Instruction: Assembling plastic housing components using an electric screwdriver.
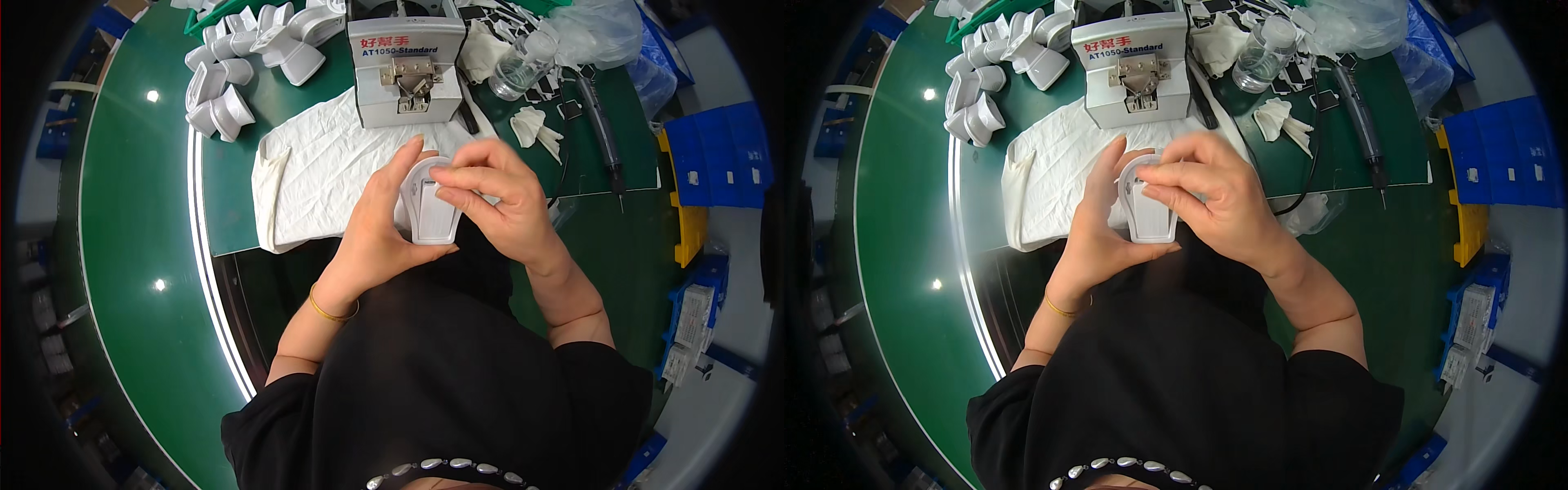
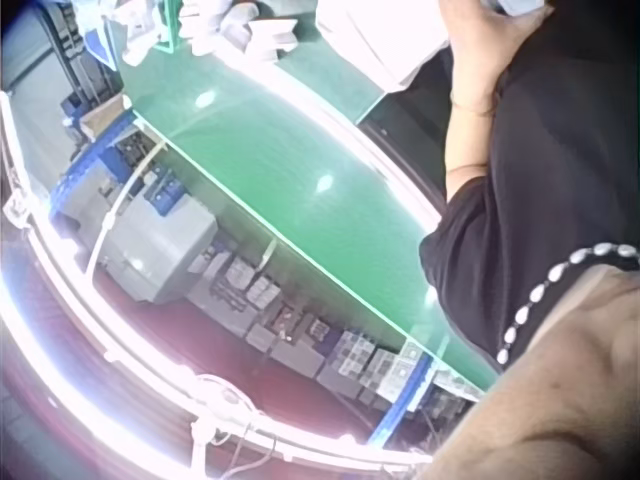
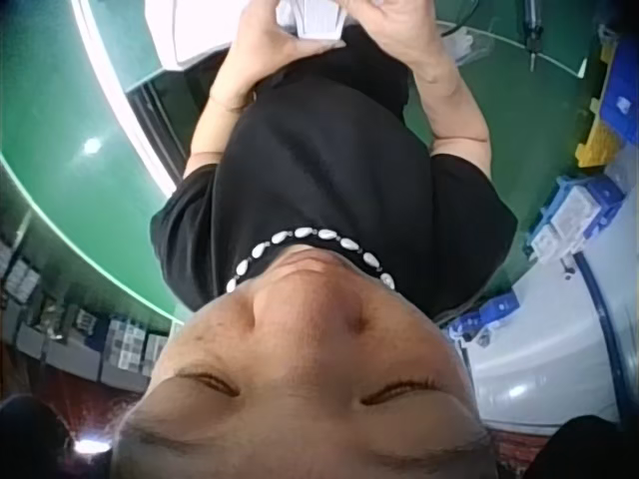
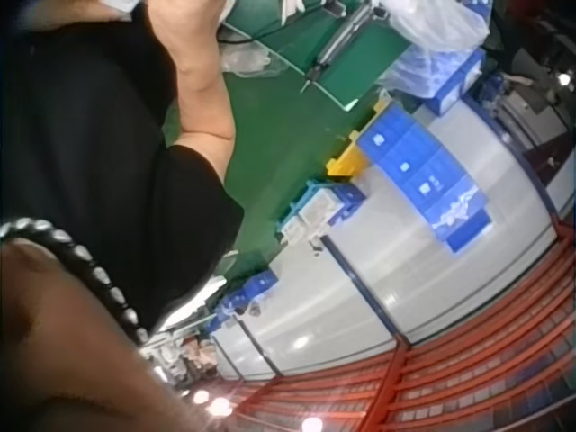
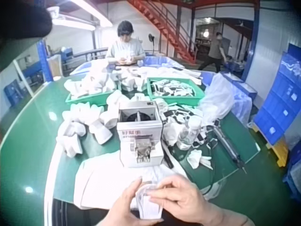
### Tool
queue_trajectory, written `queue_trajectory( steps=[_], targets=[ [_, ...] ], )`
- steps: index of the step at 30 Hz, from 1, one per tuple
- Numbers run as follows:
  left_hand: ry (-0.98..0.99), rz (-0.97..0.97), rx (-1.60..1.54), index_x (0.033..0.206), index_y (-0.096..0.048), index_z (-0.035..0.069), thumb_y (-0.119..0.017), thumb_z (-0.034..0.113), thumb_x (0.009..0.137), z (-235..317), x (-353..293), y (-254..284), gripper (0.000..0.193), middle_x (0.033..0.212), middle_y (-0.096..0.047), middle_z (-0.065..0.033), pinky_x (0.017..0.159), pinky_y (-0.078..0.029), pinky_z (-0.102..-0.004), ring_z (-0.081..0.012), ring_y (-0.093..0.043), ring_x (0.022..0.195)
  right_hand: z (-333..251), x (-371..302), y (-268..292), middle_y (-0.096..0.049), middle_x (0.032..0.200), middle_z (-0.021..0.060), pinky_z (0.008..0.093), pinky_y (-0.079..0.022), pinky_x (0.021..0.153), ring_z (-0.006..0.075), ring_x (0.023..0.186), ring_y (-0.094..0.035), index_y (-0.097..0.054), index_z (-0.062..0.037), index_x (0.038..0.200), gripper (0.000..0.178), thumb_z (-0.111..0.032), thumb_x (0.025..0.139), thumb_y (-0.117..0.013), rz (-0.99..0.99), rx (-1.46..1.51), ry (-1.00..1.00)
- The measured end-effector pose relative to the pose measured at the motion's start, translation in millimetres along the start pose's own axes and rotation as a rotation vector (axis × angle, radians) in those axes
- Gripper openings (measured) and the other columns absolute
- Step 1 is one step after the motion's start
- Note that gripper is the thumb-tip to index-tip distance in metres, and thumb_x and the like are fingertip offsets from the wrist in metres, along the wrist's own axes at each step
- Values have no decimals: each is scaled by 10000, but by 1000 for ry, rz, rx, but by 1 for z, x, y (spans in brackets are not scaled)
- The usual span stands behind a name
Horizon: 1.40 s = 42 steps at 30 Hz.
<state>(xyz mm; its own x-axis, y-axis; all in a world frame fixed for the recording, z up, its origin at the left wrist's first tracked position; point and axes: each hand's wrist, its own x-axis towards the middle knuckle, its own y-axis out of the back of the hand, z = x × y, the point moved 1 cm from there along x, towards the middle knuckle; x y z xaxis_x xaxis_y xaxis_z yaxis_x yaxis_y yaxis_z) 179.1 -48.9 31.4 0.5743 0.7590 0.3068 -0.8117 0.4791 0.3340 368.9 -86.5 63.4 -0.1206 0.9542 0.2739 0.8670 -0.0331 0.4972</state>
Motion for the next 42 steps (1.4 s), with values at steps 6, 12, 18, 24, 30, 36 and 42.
queue_trajectory(
  steps=[6, 12, 18, 24, 30, 36, 42],
  targets=[
    [-139, 76, 79, 1503, -233, 47, -904, 127, 575, 3, 5, 1, 1148, 1426, -463, -142, 1082, -373, -427, -360, -448, 1298, 6, -4, -16, -518, 1314, 117, 294, -436, 967, 171, 1154, -525, -526, -8, 1339, 455, -73, 907, -652, 65, 433, -142],
    [154, 133, -702, 1519, -169, 40, -728, 66, 844, 17, 13, 0, 876, 1431, -424, -202, 1098, -342, -395, -286, -423, 1331, 7, -5, -19, -507, 1329, 159, 325, -395, 1033, 203, 1212, -504, -296, 84, 1449, 644, -103, 924, -619, 47, 769, -256],
    [83, 73, -542, 1495, -227, 26, -648, 45, 894, 18, 15, 2, 734, 1360, -481, -184, 1059, -375, -372, -243, -487, 1249, 5, -5, -20, -567, 1234, 131, 322, -437, 981, 177, 1113, -559, -390, 65, 1386, 601, -124, 896, -682, 136, 639, -112],
    [134, 62, -492, 1497, -213, 34, -729, 89, 837, 16, 15, -5, 840, 1439, -423, -203, 1050, -393, -377, -279, -447, 1315, 8, -4, -9, -573, 1242, 141, 301, -449, 962, 170, 1121, -560, -360, 74, 1408, 615, -105, 901, -659, 93, 728, -254],
    [-126, 3, 90, 1471, -271, 45, -908, 155, 598, 1, 12, -15, 1086, 1502, -329, -175, 1063, -398, -429, -318, -421, 1337, 36, -12, -2, -626, 1169, 97, 280, -483, 903, 140, 1028, -608, -439, 48, 1366, 542, -141, 917, -677, 127, 778, -336],
    [61, 54, 48, 1420, -355, 21, -912, 165, 577, -7, 3, -5, 1020, 1311, -505, -152, 1068, -389, -401, -281, -491, 1253, 137, -21, 153, -615, 1188, 117, 402, -481, 927, 280, 1104, -581, -589, -119, 1287, 473, -277, 859, -713, 717, -1050, -434],
    [89, -34, 46, 1386, -425, 46, -890, 168, 613, -18, 7, -16, 910, 1321, -510, -144, 1032, -417, -386, -299, -510, 1215, 170, -17, 185, -609, 1234, 162, 445, -486, 912, 363, 1107, -598, -485, -217, 1393, 612, -439, 855, -674, 465, -939, -1086]
  ],
)
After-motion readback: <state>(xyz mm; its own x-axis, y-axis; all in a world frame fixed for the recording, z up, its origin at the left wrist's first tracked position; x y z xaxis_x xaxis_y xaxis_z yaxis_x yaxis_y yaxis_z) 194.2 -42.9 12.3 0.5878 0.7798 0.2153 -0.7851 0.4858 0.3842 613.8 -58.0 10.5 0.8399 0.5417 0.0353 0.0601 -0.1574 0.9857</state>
